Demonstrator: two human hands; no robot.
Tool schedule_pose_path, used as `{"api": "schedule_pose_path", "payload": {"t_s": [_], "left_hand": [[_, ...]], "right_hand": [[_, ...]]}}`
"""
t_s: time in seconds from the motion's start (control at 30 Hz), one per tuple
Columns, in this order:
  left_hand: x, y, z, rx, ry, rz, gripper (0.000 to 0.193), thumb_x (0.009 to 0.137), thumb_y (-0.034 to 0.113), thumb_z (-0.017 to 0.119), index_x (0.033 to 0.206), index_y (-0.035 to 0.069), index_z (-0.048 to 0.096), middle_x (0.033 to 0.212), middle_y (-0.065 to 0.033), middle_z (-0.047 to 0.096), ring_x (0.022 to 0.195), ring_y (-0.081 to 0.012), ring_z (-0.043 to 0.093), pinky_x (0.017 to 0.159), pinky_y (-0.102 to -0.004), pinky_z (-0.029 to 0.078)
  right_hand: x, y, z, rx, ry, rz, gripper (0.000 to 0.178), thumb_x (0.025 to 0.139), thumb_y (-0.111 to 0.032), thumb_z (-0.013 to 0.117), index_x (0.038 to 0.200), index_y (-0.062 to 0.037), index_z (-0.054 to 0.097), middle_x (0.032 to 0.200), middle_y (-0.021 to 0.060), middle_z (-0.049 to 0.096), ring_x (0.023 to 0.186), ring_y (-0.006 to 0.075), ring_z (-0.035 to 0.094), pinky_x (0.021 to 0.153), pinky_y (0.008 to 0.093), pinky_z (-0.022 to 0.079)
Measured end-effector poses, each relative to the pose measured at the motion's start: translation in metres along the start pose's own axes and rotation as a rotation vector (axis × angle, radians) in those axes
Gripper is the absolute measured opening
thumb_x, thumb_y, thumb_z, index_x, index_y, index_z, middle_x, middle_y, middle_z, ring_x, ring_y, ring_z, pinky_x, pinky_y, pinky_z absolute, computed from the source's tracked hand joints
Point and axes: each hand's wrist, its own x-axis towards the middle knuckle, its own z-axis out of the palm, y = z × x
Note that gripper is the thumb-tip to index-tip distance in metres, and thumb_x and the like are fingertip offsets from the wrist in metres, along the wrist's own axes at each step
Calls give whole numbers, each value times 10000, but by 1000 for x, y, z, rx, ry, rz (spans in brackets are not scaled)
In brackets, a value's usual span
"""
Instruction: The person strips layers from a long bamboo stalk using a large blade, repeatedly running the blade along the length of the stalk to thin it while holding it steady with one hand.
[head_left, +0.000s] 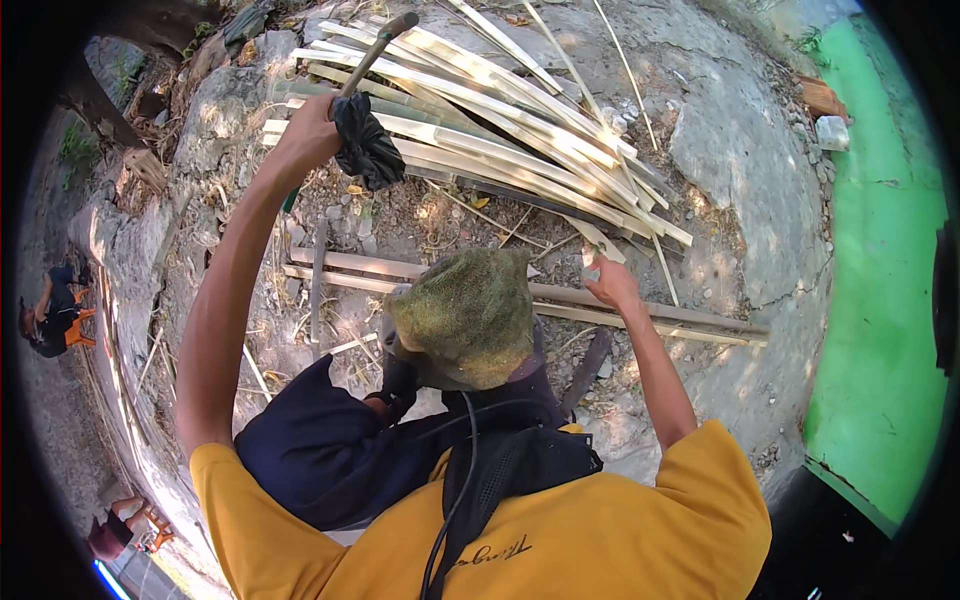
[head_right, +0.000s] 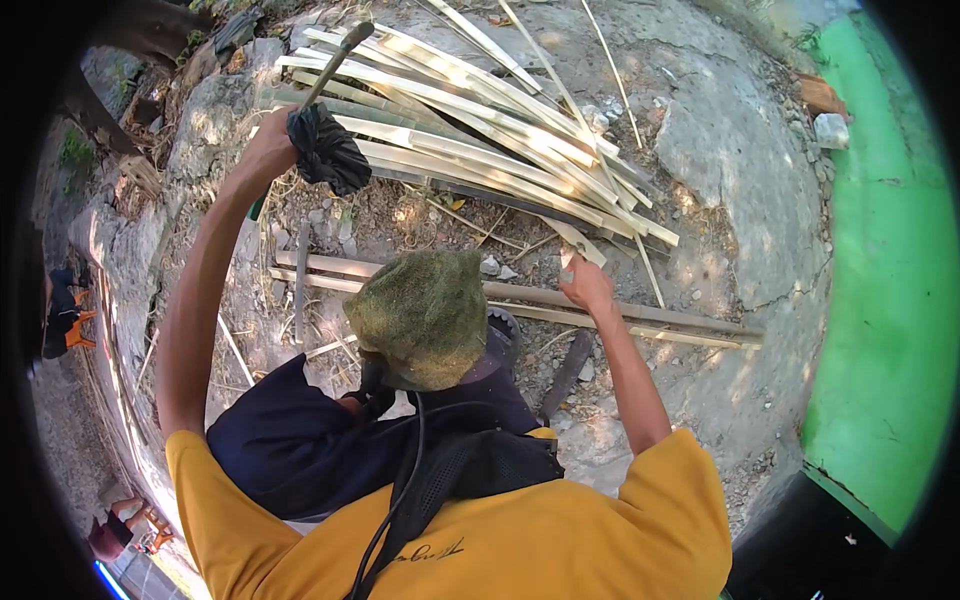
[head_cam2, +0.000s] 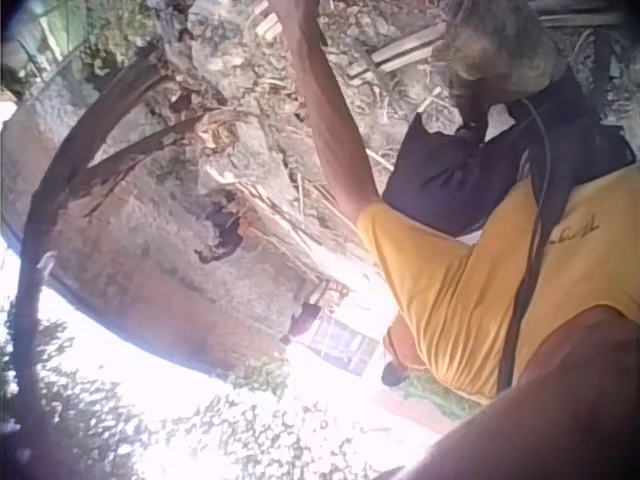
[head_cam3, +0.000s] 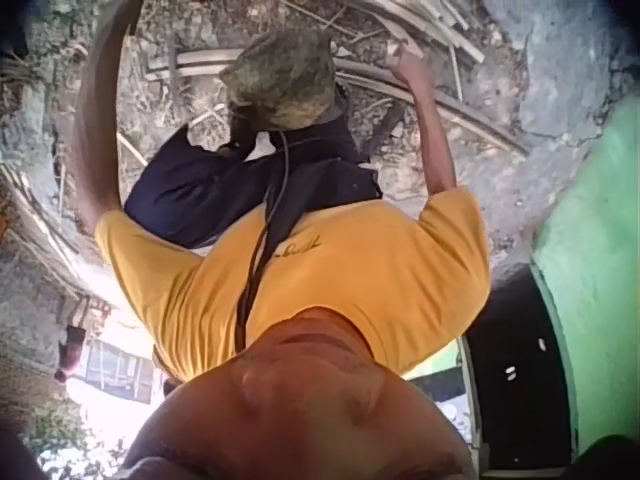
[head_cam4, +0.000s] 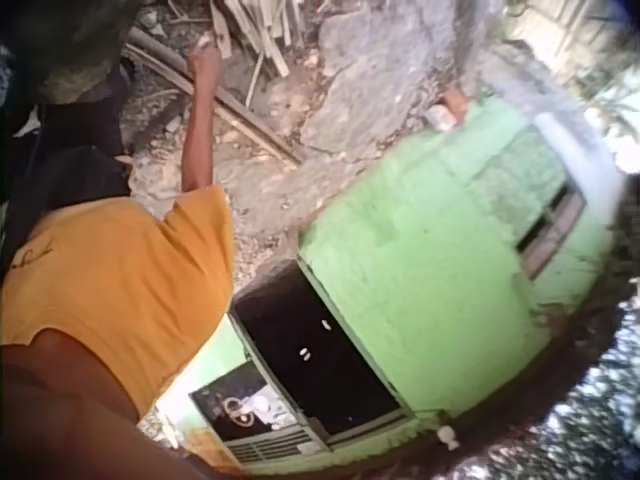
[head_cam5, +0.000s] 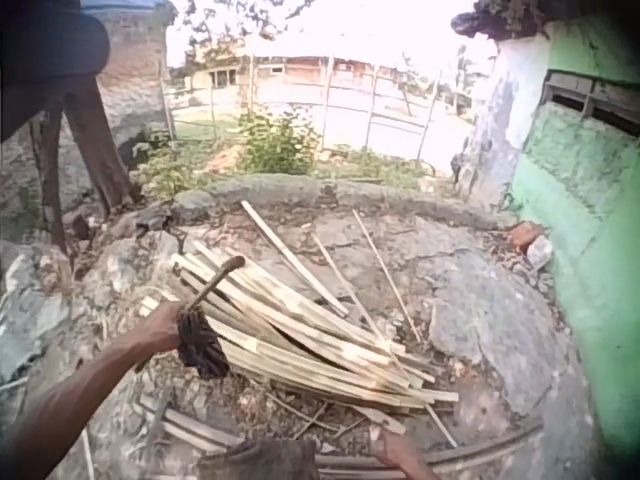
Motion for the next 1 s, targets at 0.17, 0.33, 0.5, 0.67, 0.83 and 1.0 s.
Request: {"api": "schedule_pose_path", "payload": {"t_s": [0.17,0.33,0.5,0.67,0.83,1.0], "left_hand": [[-13,-17,-2,-26,28,-51,497,895,447,709,936,-45,653,750,-123,640,690,-200,589,638,-363,460],[-9,-72,9,45,80,-10,562,856,516,718,854,-37,619,734,-190,628,681,-299,606,652,-422,467],[-34,-116,-4,150,-38,-42,559,850,533,700,827,-18,606,786,-243,656,753,-377,659,687,-444,487],[-26,-74,57,98,-206,40,307,817,267,659,937,-15,671,926,-293,694,922,-435,688,828,-485,527],[-43,-53,69,137,-282,133,290,800,195,636,942,-54,681,934,-304,695,915,-445,690,818,-491,535],[-44,-17,101,161,-407,294,318,779,161,661,1000,-67,684,966,-312,692,938,-435,693,836,-495,546]], "right_hand": [[-66,64,59,-52,-25,292,649,796,-382,777,1249,-10,499,1105,272,678,1079,455,636,903,525,509],[-140,47,103,70,22,609,810,780,-439,803,1312,47,435,1213,306,639,1143,450,626,949,512,504],[-179,2,192,218,48,895,906,760,-432,825,1376,62,381,1265,329,612,1172,441,622,959,484,509],[-280,89,331,262,116,1180,907,741,-500,795,1410,0,441,1275,239,627,1222,402,584,1068,528,442],[-302,3,327,367,109,1227,875,749,-495,788,1405,-20,456,1265,229,631,1223,397,580,1074,539,426],[-346,-20,324,407,135,1275,843,757,-491,780,1399,-40,472,1255,219,634,1224,391,575,1080,550,410]]}}
